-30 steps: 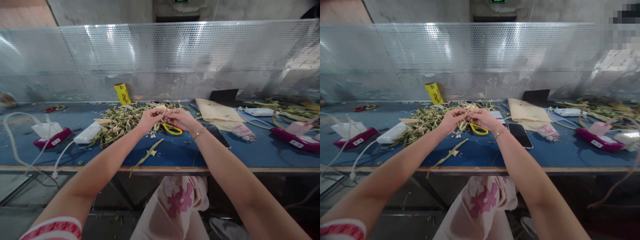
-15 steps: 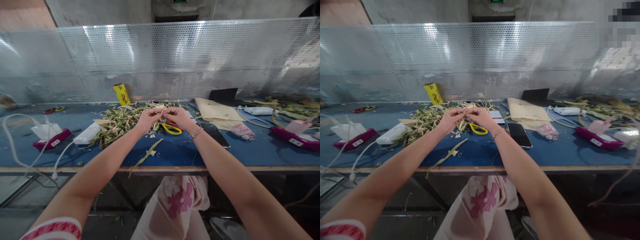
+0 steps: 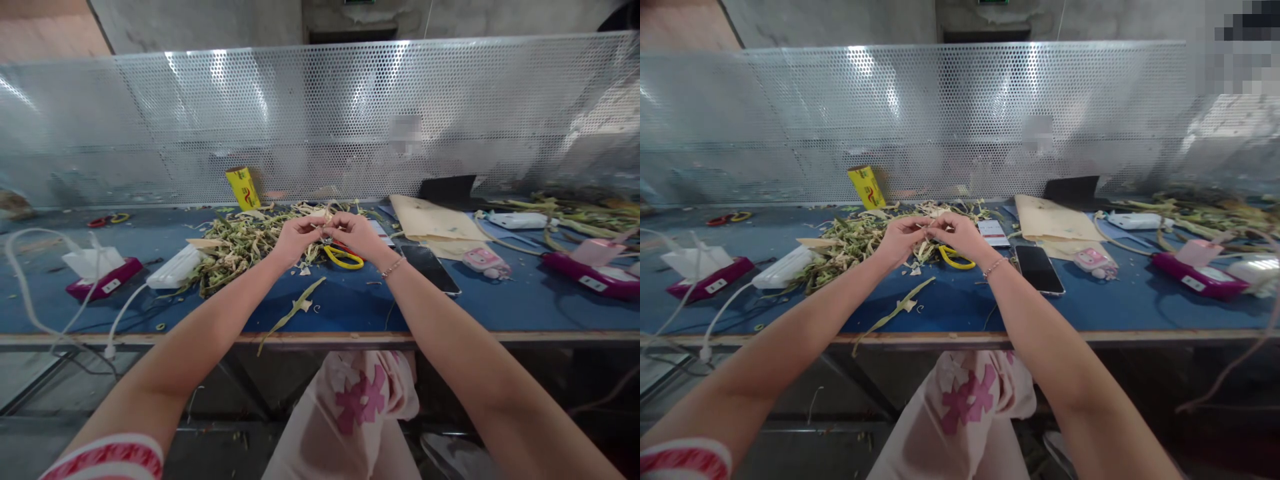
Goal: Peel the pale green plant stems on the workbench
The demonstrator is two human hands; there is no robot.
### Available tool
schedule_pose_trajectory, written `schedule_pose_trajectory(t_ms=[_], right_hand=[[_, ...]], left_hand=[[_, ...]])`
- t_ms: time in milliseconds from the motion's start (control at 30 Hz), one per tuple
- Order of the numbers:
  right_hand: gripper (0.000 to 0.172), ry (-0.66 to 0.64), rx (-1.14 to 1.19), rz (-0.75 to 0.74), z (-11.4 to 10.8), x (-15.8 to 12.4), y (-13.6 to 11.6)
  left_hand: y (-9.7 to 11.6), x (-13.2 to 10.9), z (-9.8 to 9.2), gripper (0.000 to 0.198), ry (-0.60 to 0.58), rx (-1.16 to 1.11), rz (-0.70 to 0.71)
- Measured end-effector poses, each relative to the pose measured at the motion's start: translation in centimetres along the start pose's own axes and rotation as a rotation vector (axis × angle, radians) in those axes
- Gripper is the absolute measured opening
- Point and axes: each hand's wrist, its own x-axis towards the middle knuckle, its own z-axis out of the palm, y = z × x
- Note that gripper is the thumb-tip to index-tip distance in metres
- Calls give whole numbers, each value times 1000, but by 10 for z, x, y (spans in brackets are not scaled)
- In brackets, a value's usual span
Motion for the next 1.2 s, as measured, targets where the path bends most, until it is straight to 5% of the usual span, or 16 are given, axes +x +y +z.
schedule_pose_trajectory(t_ms=[300, 1200], right_hand=[[13, -81, 203, 30, -4, 0, 6], [12, -81, 80, 6, -6, 0, 9]], left_hand=[[-3, 0, 1, 27, 18, 17, 18], [4, -2, 3, 24, -27, -105, -91]])
